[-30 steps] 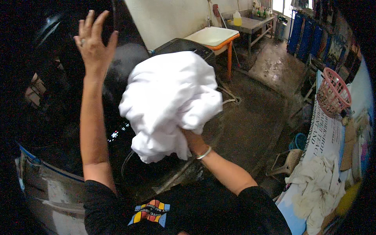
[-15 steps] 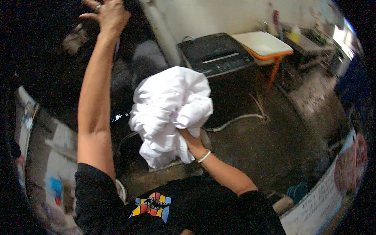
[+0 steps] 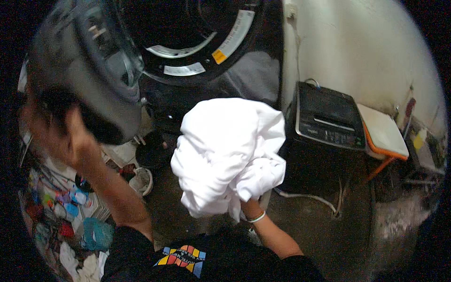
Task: The person sorts white linens and clothes, removes them from hangers, and loads them into a washing machine. They then add more items from a basket and start the machine, followed by handling additional grey linens.
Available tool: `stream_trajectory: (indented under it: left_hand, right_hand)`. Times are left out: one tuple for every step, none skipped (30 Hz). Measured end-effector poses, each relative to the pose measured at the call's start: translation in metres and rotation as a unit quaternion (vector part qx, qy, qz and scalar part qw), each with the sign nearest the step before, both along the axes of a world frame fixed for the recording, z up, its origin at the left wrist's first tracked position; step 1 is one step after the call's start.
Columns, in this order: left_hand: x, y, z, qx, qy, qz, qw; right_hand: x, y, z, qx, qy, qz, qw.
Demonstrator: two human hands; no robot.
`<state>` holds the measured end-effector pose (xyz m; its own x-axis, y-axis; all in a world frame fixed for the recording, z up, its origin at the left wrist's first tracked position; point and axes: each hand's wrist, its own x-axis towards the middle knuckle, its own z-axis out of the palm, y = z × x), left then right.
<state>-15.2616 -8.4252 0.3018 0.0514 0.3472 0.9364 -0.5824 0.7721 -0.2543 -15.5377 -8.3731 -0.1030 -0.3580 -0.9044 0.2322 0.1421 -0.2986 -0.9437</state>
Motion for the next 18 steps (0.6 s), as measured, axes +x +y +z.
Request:
stream_trajectory:
  left_hand:
    - [0.033,0.009,-0.013,0.028,0.049,0.022,0.998]
    - [0.059,0.021,-0.026,0.017,0.056,0.102,0.993]
    - [0.077,0.027,-0.043,0.043,0.099,0.169,0.980]
    - [0.087,0.025,-0.061,0.081,0.174,0.149,0.970]
    - [0.098,0.021,-0.077,0.129,0.286,0.120,0.942]
    - [0.118,0.021,-0.087,0.167,0.296,0.076,0.937]
    - [0.142,0.019,-0.092,0.236,0.374,0.017,0.897]
    - [0.169,0.015,-0.096,0.218,0.354,-0.081,0.906]
    - [0.194,0.006,-0.102,0.207,0.324,-0.091,0.919]
    - [0.219,-0.005,-0.107,0.204,0.332,-0.102,0.915]
    - [0.242,-0.013,-0.113,0.205,0.350,-0.104,0.908]
    - [0.261,-0.024,-0.120,0.212,0.371,-0.104,0.898]
    - [0.275,-0.037,-0.128,0.196,0.329,-0.144,0.913]
    - [0.289,-0.051,-0.132,0.215,0.366,-0.131,0.896]
    - [0.301,-0.067,-0.133,0.208,0.348,-0.133,0.904]
    - [0.309,-0.085,-0.134,0.231,0.387,-0.157,0.879]
    - [0.318,-0.102,-0.133,0.237,0.393,-0.200,0.866]
    - [0.325,-0.113,-0.138,0.237,0.379,-0.193,0.873]
  right_hand:
    - [0.011,-0.007,0.005,0.003,-0.021,0.022,1.000]
    - [0.022,-0.014,0.010,0.008,-0.023,0.042,0.999]
    - [0.034,-0.017,0.015,0.013,-0.029,0.063,0.998]
    - [0.045,-0.020,0.021,0.019,-0.027,0.079,0.996]
    - [0.056,-0.021,0.027,0.022,-0.020,0.094,0.995]
    - [0.066,-0.025,0.036,0.020,-0.009,0.105,0.994]
    - [0.075,-0.031,0.047,0.015,0.006,0.114,0.993]
    - [0.083,-0.039,0.061,0.000,0.040,0.113,0.993]
    - [0.089,-0.052,0.079,-0.026,0.079,0.107,0.991]
    - [0.093,-0.070,0.103,-0.059,0.122,0.094,0.986]
    - [0.095,-0.088,0.130,-0.103,0.167,0.071,0.978]
    - [0.094,-0.110,0.162,-0.152,0.214,0.044,0.964]
    - [0.093,-0.134,0.198,-0.201,0.259,0.012,0.945]
    - [0.091,-0.159,0.237,-0.247,0.299,-0.024,0.921]
    - [0.090,-0.187,0.280,-0.289,0.340,-0.064,0.893]
    - [0.088,-0.212,0.323,-0.323,0.376,-0.102,0.863]
    - [0.087,-0.236,0.363,-0.343,0.410,-0.139,0.834]
    - [0.086,-0.256,0.401,-0.354,0.444,-0.175,0.804]
